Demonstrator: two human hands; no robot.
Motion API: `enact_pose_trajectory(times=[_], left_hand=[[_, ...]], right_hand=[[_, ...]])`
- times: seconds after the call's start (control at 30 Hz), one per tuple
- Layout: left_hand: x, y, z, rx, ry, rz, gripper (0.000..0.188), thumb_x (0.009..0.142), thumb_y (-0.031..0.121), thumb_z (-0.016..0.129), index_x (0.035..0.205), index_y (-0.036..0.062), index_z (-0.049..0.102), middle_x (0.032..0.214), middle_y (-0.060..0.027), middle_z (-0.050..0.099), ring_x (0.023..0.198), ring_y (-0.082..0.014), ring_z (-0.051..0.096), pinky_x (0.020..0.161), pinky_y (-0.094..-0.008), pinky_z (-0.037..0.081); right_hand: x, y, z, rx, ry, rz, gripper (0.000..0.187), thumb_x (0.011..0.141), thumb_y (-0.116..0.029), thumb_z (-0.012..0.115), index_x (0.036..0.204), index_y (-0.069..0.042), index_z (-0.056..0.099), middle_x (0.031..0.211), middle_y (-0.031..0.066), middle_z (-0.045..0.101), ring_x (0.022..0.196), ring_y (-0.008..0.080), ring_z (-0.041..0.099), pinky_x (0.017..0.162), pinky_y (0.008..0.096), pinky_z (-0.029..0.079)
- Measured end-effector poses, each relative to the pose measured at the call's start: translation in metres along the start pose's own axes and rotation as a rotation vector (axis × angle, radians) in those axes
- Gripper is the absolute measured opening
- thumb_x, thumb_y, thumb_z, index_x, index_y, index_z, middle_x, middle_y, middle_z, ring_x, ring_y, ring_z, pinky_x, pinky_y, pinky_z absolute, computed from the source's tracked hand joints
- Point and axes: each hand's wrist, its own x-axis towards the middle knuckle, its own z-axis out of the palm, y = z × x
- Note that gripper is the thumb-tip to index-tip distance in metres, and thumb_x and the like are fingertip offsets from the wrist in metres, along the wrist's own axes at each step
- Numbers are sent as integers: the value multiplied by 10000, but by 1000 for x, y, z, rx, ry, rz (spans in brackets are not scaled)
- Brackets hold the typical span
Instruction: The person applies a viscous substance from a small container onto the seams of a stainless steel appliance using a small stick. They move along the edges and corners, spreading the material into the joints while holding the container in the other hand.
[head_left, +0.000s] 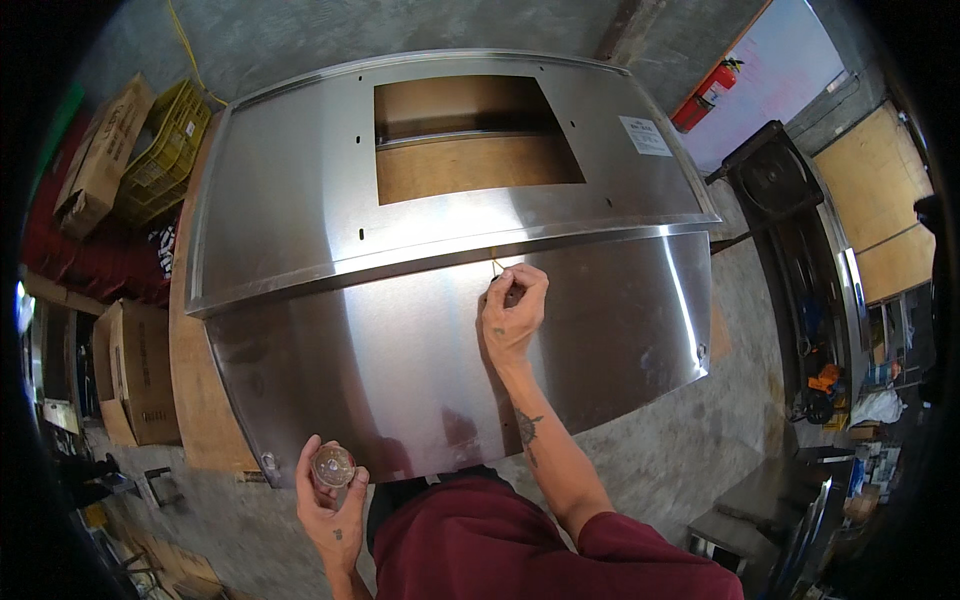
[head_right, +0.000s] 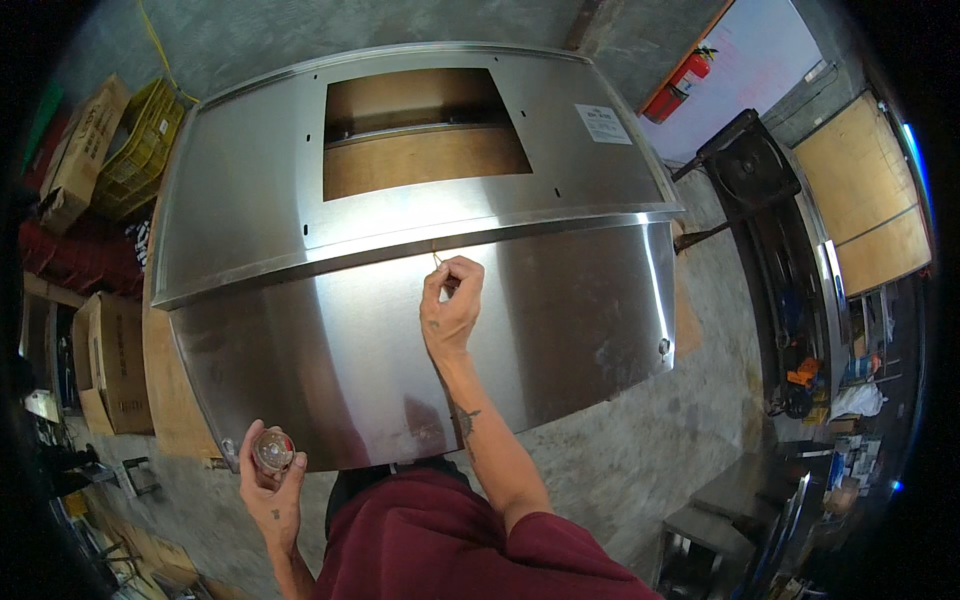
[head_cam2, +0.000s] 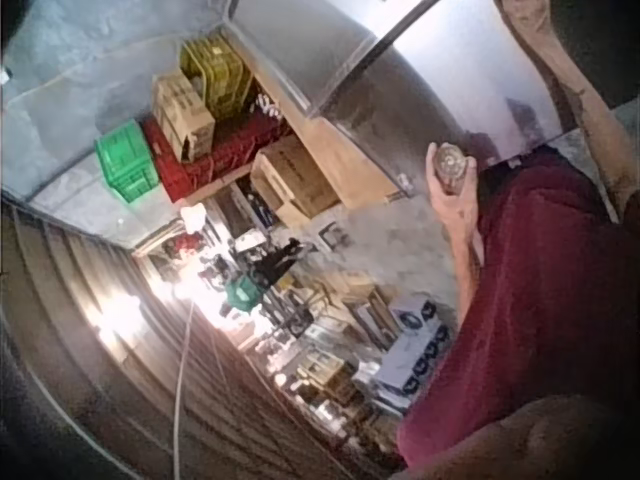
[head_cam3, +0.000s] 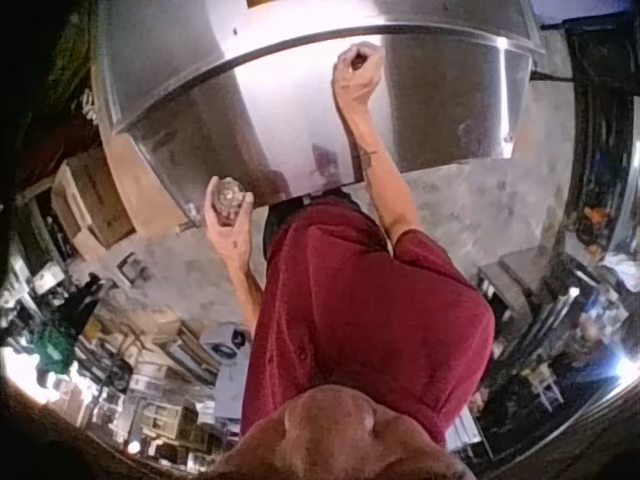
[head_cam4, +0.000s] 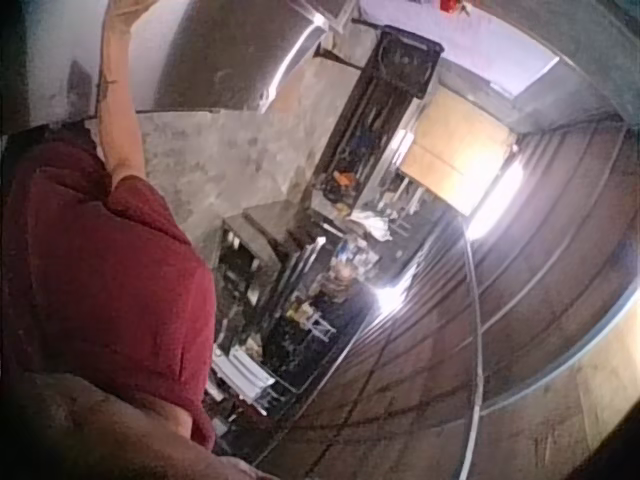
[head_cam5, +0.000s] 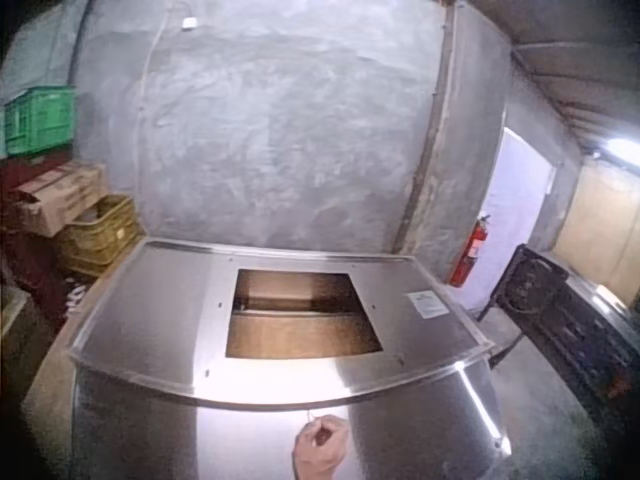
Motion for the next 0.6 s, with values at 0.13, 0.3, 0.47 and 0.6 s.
enact_pose_trajectory(times=[0.13,0.3,0.47,0.6], left_hand=[[-2,-3,-1,-38,-7,-9,746,962,-68,848,1631,-11,522,1465,-170,682,1249,-208,707,1085,-351,600],[-3,0,1,-15,-4,-13,740,963,-32,867,1626,4,542,1494,-166,672,1306,-226,683,1120,-355,583],[-3,-1,1,7,-3,0,729,963,-21,872,1617,3,553,1483,-171,683,1305,-228,683,1114,-357,584],[-3,-3,0,2,3,3,727,964,-13,876,1616,1,554,1471,-178,690,1304,-231,685,1104,-360,593]], right_hand=[[-1,0,3,3,15,28,130,1124,-86,666,1129,1,570,1139,144,639,842,171,626,701,333,576],[0,2,1,-14,-10,10,139,1141,-115,648,1119,-7,564,1123,140,633,844,169,615,706,344,575],[1,2,1,-20,-14,-10,136,1148,-116,638,1119,-5,564,1124,144,630,850,168,612,720,344,576],[1,1,1,-28,-28,-16,130,1150,-112,631,1126,-1,568,1128,148,631,862,170,612,726,340,575]])
